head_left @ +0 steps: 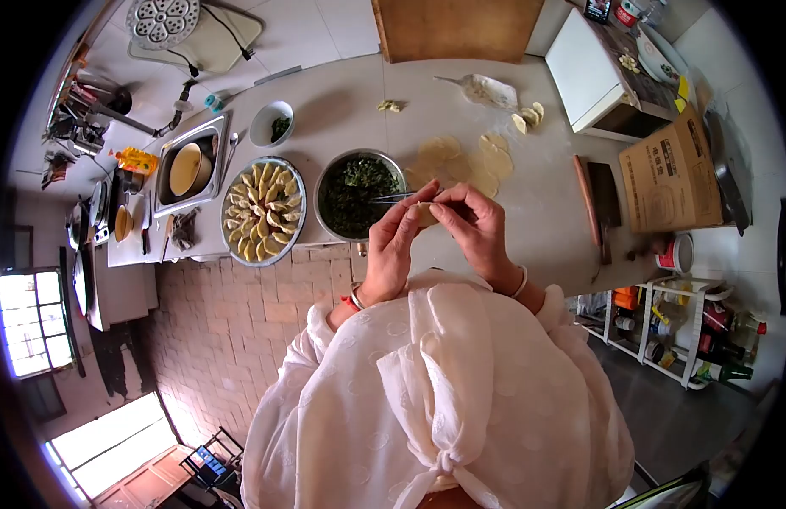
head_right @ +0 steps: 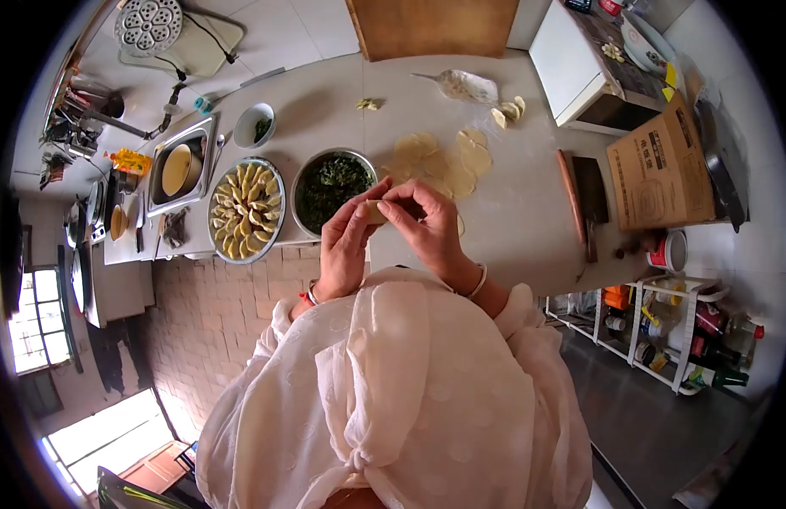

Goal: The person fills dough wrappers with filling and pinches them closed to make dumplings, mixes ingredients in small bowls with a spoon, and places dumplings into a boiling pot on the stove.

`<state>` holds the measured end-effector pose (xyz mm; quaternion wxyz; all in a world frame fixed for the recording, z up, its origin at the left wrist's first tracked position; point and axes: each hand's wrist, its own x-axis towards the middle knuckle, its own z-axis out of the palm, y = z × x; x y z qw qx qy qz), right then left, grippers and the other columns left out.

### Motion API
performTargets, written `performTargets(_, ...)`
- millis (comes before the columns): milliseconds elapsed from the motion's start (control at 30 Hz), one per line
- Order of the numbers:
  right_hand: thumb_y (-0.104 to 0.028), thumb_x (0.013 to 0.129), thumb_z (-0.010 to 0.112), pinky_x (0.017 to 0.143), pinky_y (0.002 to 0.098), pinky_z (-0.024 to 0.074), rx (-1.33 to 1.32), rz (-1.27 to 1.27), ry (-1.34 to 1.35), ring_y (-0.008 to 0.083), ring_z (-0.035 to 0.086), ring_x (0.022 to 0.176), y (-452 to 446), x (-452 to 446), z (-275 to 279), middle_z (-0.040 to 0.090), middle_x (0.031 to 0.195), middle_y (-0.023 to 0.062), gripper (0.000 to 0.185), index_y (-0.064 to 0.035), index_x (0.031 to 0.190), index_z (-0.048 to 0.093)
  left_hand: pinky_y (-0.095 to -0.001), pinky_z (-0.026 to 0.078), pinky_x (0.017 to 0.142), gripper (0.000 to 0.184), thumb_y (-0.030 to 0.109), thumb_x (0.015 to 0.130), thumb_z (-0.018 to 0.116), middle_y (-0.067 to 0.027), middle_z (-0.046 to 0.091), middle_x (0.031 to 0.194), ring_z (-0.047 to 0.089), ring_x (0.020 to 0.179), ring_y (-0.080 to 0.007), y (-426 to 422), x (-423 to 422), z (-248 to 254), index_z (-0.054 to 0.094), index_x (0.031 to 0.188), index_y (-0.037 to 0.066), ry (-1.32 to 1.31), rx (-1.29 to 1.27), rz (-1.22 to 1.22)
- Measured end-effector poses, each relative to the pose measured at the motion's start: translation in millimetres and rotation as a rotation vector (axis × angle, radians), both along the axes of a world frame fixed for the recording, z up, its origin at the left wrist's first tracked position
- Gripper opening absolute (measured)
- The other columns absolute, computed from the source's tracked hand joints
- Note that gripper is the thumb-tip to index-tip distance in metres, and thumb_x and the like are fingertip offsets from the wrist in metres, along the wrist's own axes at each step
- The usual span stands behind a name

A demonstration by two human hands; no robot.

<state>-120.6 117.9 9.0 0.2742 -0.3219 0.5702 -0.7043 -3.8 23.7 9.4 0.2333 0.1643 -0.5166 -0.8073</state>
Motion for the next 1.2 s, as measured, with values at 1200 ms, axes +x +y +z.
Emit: performTargets(1200,-0.009,0.094,0.060,0.097,0.0310,0.0450,-0.101,0.358,-0.094,0.0162,0.058,0.112,9.0,4.1,8.4,0.065,0.116,0.0106,0.022,0.0003,0.114,0.064,-0.0375,0.043,0.100,0.035,0.024,0.102,0.048,-0.0144,0.060,0.118,0.058,0.111,-0.0245,11.9,2.6,-16.3,0.057,0.120,-0.005,0.303,0.123,-0.181)
